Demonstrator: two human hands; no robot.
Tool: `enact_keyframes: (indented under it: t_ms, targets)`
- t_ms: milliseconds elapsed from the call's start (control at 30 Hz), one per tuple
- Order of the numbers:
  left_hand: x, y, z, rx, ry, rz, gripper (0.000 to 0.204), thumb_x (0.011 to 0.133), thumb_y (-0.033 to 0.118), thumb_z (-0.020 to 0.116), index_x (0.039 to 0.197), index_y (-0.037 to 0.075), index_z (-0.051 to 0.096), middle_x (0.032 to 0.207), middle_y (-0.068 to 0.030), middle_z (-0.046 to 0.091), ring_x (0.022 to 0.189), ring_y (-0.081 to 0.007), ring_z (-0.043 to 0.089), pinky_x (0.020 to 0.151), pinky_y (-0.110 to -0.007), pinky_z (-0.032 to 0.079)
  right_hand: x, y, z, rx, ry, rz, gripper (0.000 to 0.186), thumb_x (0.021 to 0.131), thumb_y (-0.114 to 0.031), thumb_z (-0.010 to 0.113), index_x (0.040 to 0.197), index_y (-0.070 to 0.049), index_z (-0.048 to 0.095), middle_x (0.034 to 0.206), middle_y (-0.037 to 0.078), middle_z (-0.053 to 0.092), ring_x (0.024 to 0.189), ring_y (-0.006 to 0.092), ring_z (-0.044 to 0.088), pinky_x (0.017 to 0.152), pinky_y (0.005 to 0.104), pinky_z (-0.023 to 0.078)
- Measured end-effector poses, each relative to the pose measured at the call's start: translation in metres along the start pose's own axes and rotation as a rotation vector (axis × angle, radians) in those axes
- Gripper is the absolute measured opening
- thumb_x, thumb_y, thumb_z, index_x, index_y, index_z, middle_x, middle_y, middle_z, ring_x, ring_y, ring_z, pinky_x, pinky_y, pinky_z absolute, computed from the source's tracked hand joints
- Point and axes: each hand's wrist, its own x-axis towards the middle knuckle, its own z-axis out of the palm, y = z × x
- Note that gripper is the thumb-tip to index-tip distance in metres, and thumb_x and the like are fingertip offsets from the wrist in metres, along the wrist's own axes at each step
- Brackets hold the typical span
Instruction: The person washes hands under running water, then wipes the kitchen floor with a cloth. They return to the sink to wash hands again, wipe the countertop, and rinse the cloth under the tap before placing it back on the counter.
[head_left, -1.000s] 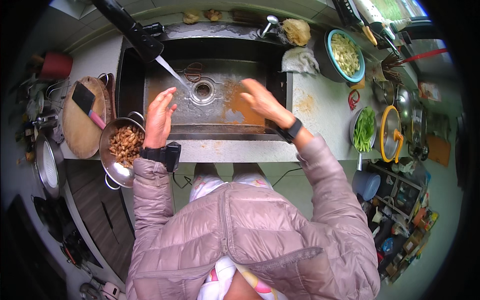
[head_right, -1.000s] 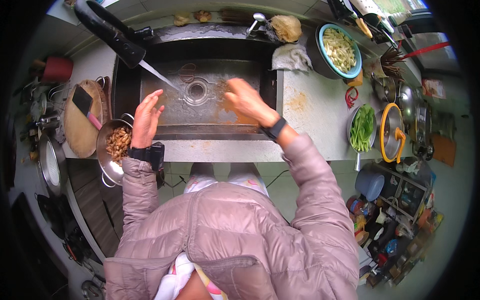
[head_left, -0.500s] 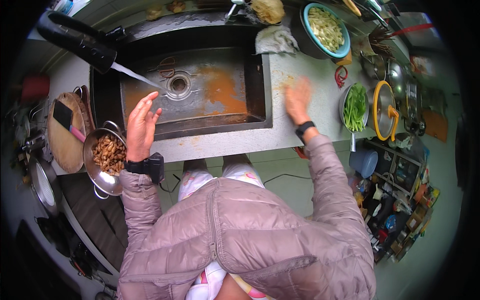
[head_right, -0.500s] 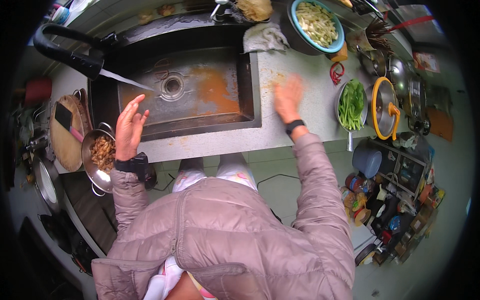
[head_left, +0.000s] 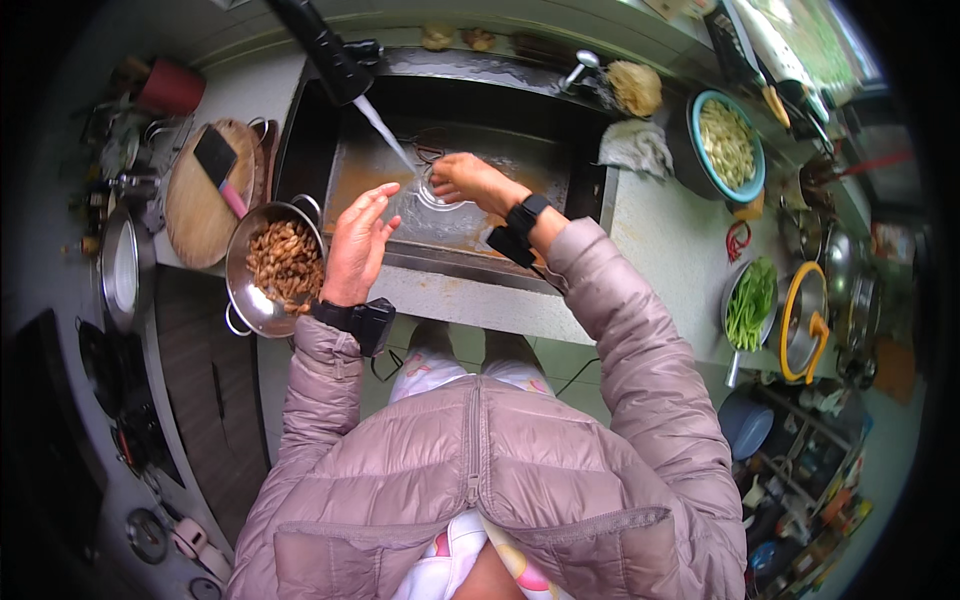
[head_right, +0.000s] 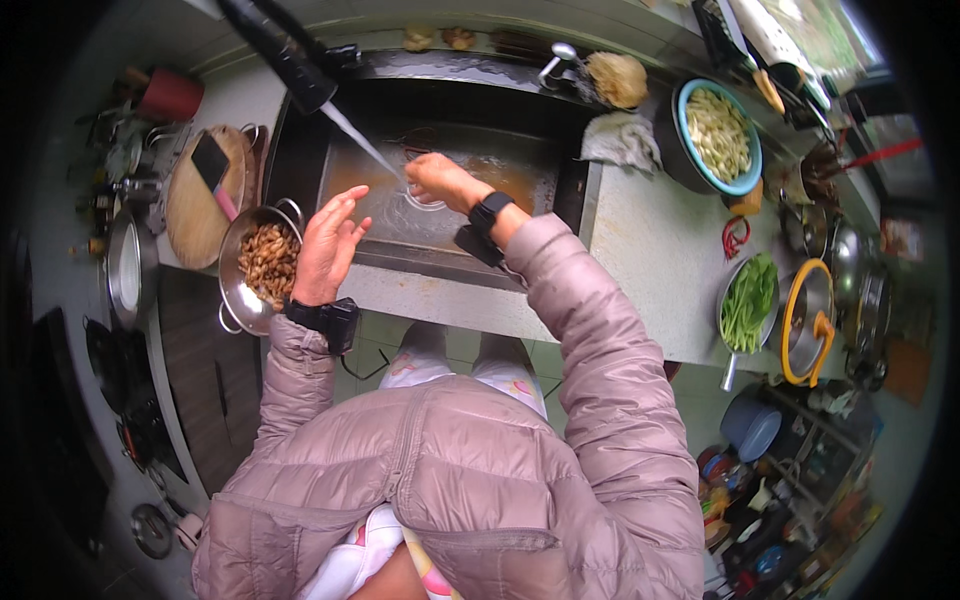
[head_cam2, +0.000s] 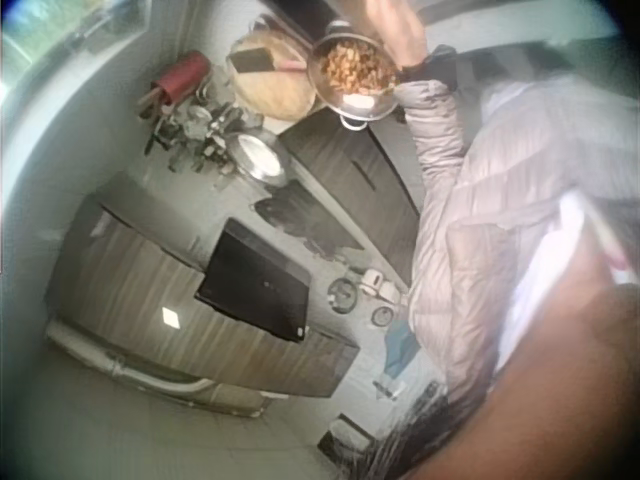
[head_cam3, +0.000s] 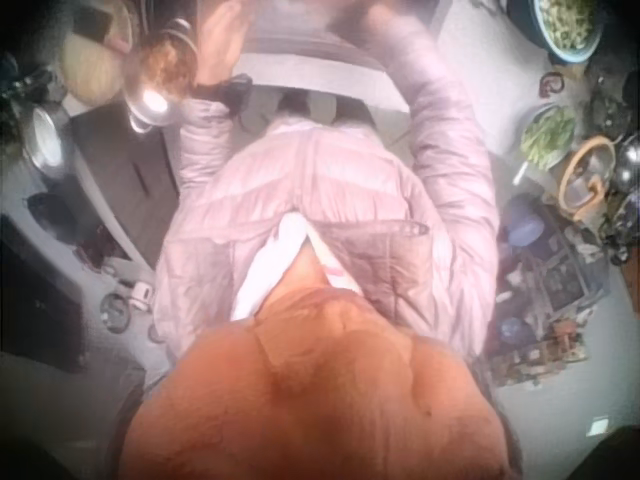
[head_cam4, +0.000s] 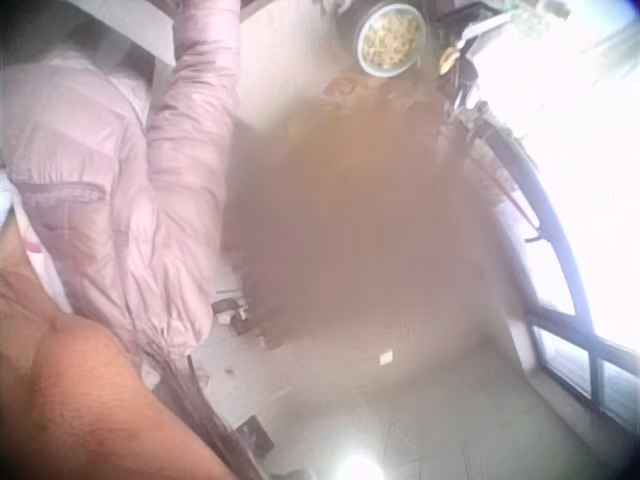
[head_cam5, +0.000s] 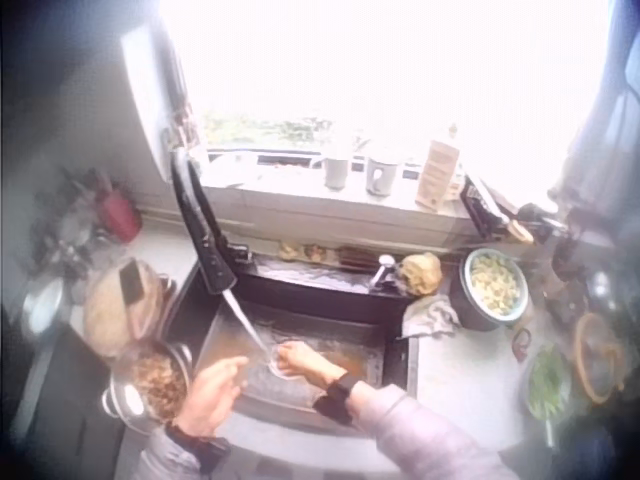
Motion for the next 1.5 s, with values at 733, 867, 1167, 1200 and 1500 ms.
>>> enact_keyframes:
  t_ms: [733, 867, 1167, 1200, 1500]
  targets:
    - [0.001, -0.022, -0.031, -0.049, -0.084, -0.113, 0.025, 0.099, 0.012, 0.051, 0.121, 0.002, 0.058, 0.125, -0.0047, 0.056, 0.112, -0.0098, 0.048, 0.092, -0.03, 0.041, 0.056, -0.002, 0.043, -0.84, 0.119, -0.389, 0.059, 0.077, -0.025, 0.071, 0.129, 0.0, 0.056, 0.126, 0.021, 0.059, 0.118, 0.0326, 0.056, 0.102, 0.0377, 0.043]
    - [0.003, -0.031, -0.021, -0.004, -0.161, -0.179, 0.025, 0.099, 0.012, 0.05, 0.121, 0.002, 0.058, 0.126, -0.0044, 0.055, 0.112, -0.0097, 0.048, 0.093, -0.03, 0.041, -0.015, 0.045, -0.016, -0.943, 0.396, -0.395, 0.047, 0.087, -0.023, 0.064, 0.127, 0.0, 0.056, 0.13, 0.023, 0.055, 0.124, 0.0361, 0.051, 0.105, 0.0419, 0.041]
    - [-0.024, -0.037, -0.015, 0.049, -0.095, -0.131, 0.025, 0.099, 0.013, 0.052, 0.121, 0.004, 0.059, 0.124, -0.0023, 0.057, 0.109, -0.0085, 0.049, 0.093, -0.029, 0.04, -0.168, 0.155, -0.203, -1.166, 1.257, 0.018, 0.073, 0.094, -0.043, 0.051, 0.145, 0.003, 0.031, 0.151, 0.027, 0.029, 0.142, 0.0396, 0.024, 0.117, 0.0468, 0.017]
    - [-0.027, -0.04, -0.013, 0.055, -0.087, -0.128, 0.025, 0.099, 0.013, 0.052, 0.121, 0.004, 0.059, 0.124, -0.0021, 0.057, 0.109, -0.0083, 0.049, 0.092, -0.029, 0.04, -0.161, 0.156, -0.203, -1.163, 1.293, 0.022, 0.074, 0.093, -0.045, 0.05, 0.146, 0.003, 0.03, 0.151, 0.027, 0.028, 0.143, 0.0392, 0.023, 0.117, 0.0468, 0.016]
    - [-0.035, -0.053, 0.032, 0.06, -0.14, -0.052, 0.026, 0.098, 0.014, 0.054, 0.121, 0.005, 0.059, 0.125, -0.0024, 0.056, 0.109, -0.0087, 0.048, 0.093, -0.031, 0.041, -0.092, 0.115, -0.073, -1.053, 0.631, -0.443, 0.073, 0.093, -0.041, 0.052, 0.141, 0.009, 0.032, 0.146, 0.031, 0.034, 0.14, 0.0406, 0.029, 0.116, 0.0422, 0.024]
